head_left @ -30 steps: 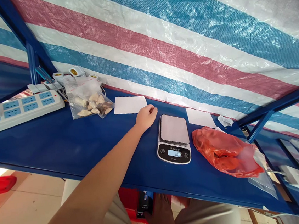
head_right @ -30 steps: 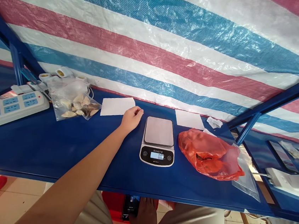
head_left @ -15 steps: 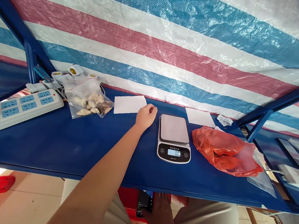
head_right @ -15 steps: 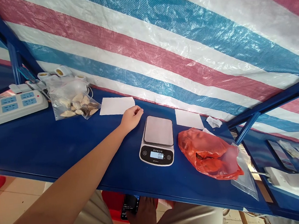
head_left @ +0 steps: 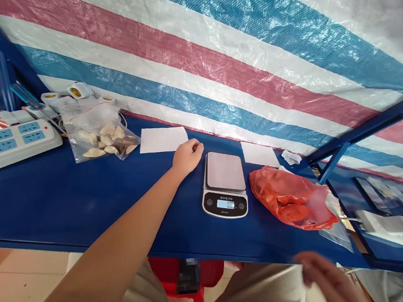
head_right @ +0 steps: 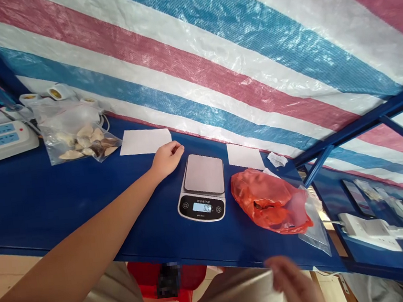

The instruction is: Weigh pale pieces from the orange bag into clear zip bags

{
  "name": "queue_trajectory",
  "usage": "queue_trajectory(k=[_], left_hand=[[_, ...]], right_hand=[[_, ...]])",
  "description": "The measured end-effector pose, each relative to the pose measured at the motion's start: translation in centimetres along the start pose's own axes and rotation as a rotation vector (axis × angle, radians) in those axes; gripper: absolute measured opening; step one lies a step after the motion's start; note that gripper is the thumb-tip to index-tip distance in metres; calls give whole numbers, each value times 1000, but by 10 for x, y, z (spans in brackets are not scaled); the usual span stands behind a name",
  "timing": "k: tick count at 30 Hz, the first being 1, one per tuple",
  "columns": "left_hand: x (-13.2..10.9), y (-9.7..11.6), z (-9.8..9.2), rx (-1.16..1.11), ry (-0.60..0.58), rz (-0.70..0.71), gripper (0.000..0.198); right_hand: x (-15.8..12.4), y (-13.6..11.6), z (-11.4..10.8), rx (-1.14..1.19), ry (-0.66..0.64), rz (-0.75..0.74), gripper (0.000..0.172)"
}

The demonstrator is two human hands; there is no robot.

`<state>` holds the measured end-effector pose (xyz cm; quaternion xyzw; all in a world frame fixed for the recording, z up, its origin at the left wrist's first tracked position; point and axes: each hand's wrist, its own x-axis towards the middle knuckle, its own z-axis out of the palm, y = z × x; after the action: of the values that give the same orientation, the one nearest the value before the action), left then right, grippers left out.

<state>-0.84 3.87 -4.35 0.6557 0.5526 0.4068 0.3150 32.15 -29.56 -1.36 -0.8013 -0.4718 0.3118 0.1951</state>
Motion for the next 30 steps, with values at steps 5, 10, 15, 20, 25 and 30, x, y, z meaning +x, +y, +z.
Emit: queue_trajectory(k=[5, 10, 15, 20, 25, 30], left_hand=[[2, -1, 0, 0, 9, 0, 24], [2, -1, 0, -1, 1, 5, 25], [2, 1, 0, 12, -7, -8, 25], [2, 1, 1, 18, -12, -1, 26], [2, 0, 0, 3, -12, 3, 25], [2, 0, -1, -8, -9, -6, 25]], right_hand=[[70, 4, -82, -423, 640, 173, 51], [104, 38, -85, -401, 378, 140, 68], [103, 42, -77, -410, 354, 175, 65], [121, 15, -76, -733, 316, 303, 57], [130, 8, -75, -839, 292, 284, 46], [118, 10, -80, -797, 333, 303, 49]])
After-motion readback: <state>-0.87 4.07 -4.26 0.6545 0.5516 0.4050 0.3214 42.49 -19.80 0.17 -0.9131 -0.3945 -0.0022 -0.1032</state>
